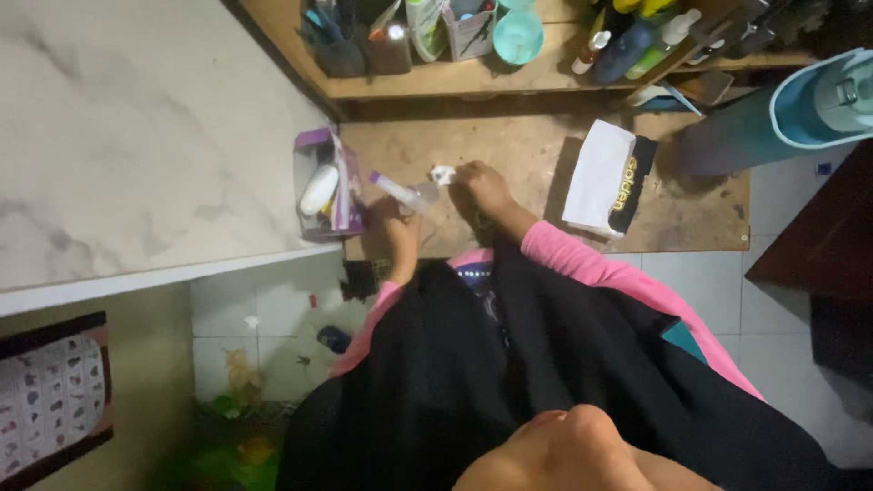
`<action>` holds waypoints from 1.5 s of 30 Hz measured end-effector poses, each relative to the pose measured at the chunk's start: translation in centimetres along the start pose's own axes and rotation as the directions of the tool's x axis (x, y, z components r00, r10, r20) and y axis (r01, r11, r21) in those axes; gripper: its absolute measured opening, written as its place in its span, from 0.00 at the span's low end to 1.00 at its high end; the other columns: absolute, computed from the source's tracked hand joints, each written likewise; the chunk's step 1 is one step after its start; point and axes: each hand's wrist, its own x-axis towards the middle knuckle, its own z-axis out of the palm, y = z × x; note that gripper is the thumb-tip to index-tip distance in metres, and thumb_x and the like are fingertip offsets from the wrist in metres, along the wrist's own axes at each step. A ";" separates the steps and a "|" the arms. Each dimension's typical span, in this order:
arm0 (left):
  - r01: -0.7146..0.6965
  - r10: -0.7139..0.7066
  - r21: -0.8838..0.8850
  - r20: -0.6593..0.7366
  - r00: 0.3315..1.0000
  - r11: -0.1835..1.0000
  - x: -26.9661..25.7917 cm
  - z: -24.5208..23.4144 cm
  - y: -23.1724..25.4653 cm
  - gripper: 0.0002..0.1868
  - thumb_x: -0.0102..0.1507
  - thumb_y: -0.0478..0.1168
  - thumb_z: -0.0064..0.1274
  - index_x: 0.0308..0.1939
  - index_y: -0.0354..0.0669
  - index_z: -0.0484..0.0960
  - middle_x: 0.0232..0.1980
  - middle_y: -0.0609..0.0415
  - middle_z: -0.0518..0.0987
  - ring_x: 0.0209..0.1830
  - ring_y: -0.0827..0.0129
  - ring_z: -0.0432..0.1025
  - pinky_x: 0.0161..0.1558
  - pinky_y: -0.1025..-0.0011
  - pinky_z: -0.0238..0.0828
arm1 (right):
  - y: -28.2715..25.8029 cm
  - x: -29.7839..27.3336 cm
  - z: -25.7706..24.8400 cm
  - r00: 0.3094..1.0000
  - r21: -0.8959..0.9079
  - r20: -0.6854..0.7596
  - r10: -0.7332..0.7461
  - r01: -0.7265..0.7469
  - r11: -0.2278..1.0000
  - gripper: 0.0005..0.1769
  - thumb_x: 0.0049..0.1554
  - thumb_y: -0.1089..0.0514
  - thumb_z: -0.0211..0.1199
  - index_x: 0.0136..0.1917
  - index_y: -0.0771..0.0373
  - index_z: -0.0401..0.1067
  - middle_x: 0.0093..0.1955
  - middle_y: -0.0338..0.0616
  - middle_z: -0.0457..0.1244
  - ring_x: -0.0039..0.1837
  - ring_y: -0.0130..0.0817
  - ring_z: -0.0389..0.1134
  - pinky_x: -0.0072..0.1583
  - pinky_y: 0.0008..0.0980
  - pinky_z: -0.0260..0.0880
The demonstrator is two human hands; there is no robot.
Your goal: Clean a shelf surface using a spray bottle and paper towels.
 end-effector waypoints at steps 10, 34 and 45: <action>0.452 -0.403 -0.371 0.205 0.892 0.811 -2.8 -0.7 -0.9 0.30 0.51 0.34 0.64 0.57 0.38 0.73 0.48 0.44 0.75 0.47 0.51 0.71 0.44 0.59 0.74 | -0.1 7.4 -5.4 0.933 0.513 0.144 0.331 -0.356 0.781 0.06 0.55 0.63 0.70 0.45 0.68 0.83 0.39 0.47 0.71 0.41 0.37 0.70 0.45 0.37 0.70; -0.117 0.074 0.294 0.152 0.986 0.949 0.5 -1.9 0.4 0.33 0.57 0.54 0.65 0.57 0.35 0.77 0.54 0.36 0.78 0.54 0.42 0.71 0.57 0.52 0.65 | -21.1 19.4 -11.6 0.654 0.703 0.648 -0.390 -0.711 -0.024 0.09 0.62 0.63 0.64 0.55 0.66 0.78 0.47 0.50 0.71 0.40 0.26 0.69 0.39 0.21 0.68; -0.124 0.037 0.365 0.236 0.971 0.923 -0.1 -1.0 0.4 0.33 0.57 0.56 0.62 0.57 0.35 0.77 0.53 0.37 0.78 0.53 0.42 0.71 0.56 0.51 0.64 | -21.4 18.6 -7.0 0.990 0.639 0.005 -0.140 0.104 0.762 0.13 0.53 0.63 0.67 0.52 0.62 0.82 0.51 0.46 0.72 0.50 0.35 0.75 0.54 0.37 0.76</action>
